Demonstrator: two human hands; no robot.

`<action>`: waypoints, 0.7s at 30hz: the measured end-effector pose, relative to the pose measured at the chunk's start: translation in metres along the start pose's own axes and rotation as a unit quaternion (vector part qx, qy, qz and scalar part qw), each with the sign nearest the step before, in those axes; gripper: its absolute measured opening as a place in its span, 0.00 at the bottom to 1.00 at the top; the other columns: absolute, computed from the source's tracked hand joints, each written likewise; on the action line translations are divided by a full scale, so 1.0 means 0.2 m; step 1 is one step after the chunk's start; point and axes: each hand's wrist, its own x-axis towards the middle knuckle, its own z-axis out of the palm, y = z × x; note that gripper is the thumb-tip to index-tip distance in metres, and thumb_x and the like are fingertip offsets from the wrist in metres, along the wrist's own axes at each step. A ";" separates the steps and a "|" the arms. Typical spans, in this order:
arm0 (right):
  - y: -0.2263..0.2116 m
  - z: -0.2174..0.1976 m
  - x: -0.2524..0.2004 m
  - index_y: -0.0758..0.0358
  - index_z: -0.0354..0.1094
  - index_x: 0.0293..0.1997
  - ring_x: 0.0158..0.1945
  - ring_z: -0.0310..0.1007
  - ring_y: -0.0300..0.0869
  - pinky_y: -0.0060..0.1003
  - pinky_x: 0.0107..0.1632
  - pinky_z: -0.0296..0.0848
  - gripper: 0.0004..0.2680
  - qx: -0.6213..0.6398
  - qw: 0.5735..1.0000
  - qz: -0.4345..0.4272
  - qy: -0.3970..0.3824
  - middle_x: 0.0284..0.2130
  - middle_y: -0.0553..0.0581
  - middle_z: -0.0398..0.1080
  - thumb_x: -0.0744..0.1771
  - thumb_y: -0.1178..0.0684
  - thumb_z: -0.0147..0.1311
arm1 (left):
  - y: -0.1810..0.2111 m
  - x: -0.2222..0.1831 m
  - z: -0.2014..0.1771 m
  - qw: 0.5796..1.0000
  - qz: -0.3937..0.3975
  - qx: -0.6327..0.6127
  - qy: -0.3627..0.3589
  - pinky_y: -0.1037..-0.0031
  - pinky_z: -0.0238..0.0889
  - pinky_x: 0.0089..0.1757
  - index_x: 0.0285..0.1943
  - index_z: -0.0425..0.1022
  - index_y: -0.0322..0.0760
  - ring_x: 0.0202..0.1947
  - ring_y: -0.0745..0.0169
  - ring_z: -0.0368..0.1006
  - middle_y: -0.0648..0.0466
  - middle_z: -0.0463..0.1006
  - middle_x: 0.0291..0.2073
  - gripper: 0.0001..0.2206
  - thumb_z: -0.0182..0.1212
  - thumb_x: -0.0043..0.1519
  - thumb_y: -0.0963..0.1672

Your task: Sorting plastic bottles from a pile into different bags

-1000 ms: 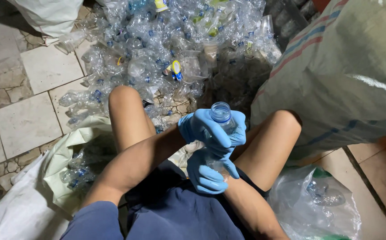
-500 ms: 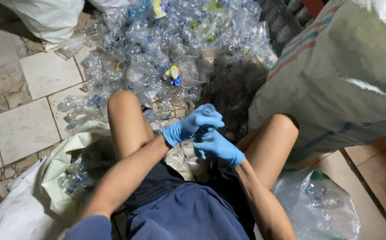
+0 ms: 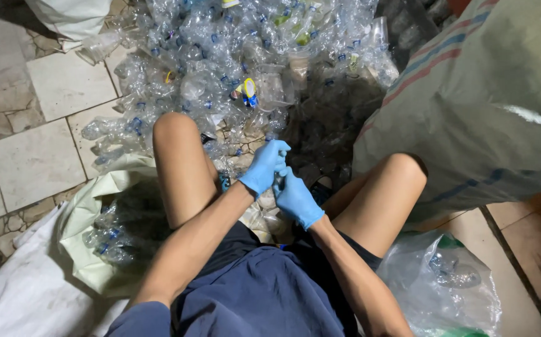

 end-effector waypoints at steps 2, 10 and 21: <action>0.05 0.05 0.01 0.72 0.58 0.50 0.37 0.80 0.67 0.57 0.37 0.76 0.14 -0.043 0.999 0.004 -0.002 0.30 0.76 0.75 0.66 0.52 0.54 | -0.08 0.09 -0.01 0.998 -0.005 -0.027 0.051 0.72 0.50 0.14 0.22 0.67 0.36 0.06 0.71 0.49 0.63 0.53 0.08 0.08 0.64 0.49 0.40; 0.07 0.19 -0.01 0.87 0.48 0.66 0.43 0.79 0.68 0.60 0.44 0.79 0.25 -0.144 0.987 0.059 -0.050 0.41 0.80 0.74 0.66 0.57 0.53 | -0.24 0.20 -0.08 0.956 -0.090 -0.145 0.239 0.71 0.48 0.25 0.30 0.66 0.40 0.19 0.64 0.51 0.55 0.62 0.21 0.11 0.49 0.65 0.45; 0.15 0.06 0.08 0.77 0.54 0.56 0.44 0.77 0.75 0.66 0.43 0.75 0.18 -0.110 0.985 0.064 -0.120 0.38 0.82 0.74 0.66 0.54 0.53 | -0.21 0.06 -0.13 0.984 -0.003 -0.176 -0.039 0.80 0.51 0.22 0.29 0.64 0.41 0.12 0.79 0.47 0.71 0.49 0.13 0.12 0.63 0.60 0.47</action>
